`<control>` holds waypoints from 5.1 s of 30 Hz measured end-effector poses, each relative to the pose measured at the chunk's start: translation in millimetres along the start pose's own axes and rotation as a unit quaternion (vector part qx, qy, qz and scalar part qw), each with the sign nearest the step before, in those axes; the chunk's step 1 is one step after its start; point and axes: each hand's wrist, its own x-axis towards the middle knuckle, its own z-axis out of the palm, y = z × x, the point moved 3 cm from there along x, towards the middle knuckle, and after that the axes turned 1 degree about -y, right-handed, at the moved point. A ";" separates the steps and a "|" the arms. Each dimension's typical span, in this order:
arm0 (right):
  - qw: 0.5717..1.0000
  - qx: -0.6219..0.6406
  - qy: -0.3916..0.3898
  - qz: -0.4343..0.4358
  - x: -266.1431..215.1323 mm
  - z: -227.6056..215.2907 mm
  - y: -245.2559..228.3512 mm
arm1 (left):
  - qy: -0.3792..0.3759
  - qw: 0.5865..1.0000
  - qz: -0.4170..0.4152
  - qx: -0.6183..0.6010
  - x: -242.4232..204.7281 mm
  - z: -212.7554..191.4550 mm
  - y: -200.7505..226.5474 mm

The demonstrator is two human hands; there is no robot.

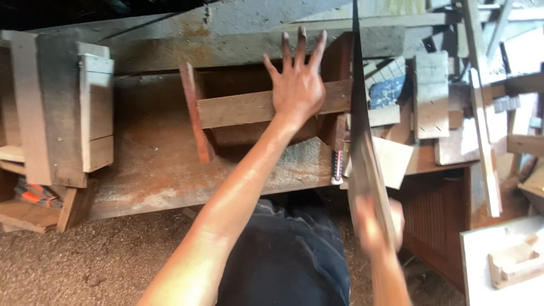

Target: The person uses a hand saw to cut a wooden frame piece, then hammers nails to attach a wooden top to the frame. The person assembles the pieces into a small wooden box and places it on the workbench.

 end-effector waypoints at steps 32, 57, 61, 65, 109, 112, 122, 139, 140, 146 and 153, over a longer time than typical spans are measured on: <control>0.975 0.191 -0.045 -0.104 28.8 8.8 21.3 | 0.037 0.999 -0.005 0.017 7.6 12.6 0.6; 0.998 0.064 0.014 -0.018 -61.2 -15.8 -7.7 | -0.006 1.000 -0.002 0.018 7.4 -8.2 3.1; 0.992 0.120 -0.004 0.023 -64.5 -20.7 1.7 | 0.005 1.000 -0.001 0.012 0.5 -5.7 1.8; 0.953 0.216 -0.011 -0.210 60.0 22.7 14.9 | 0.016 1.000 -0.005 0.025 7.4 -6.9 10.6; 0.871 -0.376 0.016 -0.315 112.8 52.0 -5.0 | 0.018 0.857 0.028 -0.514 -123.9 -18.3 -25.9; 0.898 -0.338 -0.159 -0.232 116.0 47.1 -20.2 | -0.079 0.847 -0.041 -0.524 -146.3 0.6 -35.9; 0.779 -0.247 0.001 -0.576 108.0 92.9 -196.6 | -0.156 0.795 -0.171 -0.561 -169.4 48.8 -74.5; 0.848 -0.071 -0.119 -0.511 106.1 150.8 -195.1 | -0.154 0.779 -0.100 -0.599 -211.9 42.4 -123.3; 0.854 -0.048 -0.126 -0.503 105.7 158.9 -196.1 | -0.141 0.775 -0.085 -0.610 -211.0 38.8 -122.5; 0.907 0.075 -0.229 -0.344 125.9 199.5 -179.9 | -0.189 0.795 -0.058 -0.574 -213.4 -4.1 -126.0; 0.891 0.110 -0.194 -0.395 124.5 195.3 -170.2 | -0.238 0.778 0.127 -0.567 -265.6 -142.0 -100.8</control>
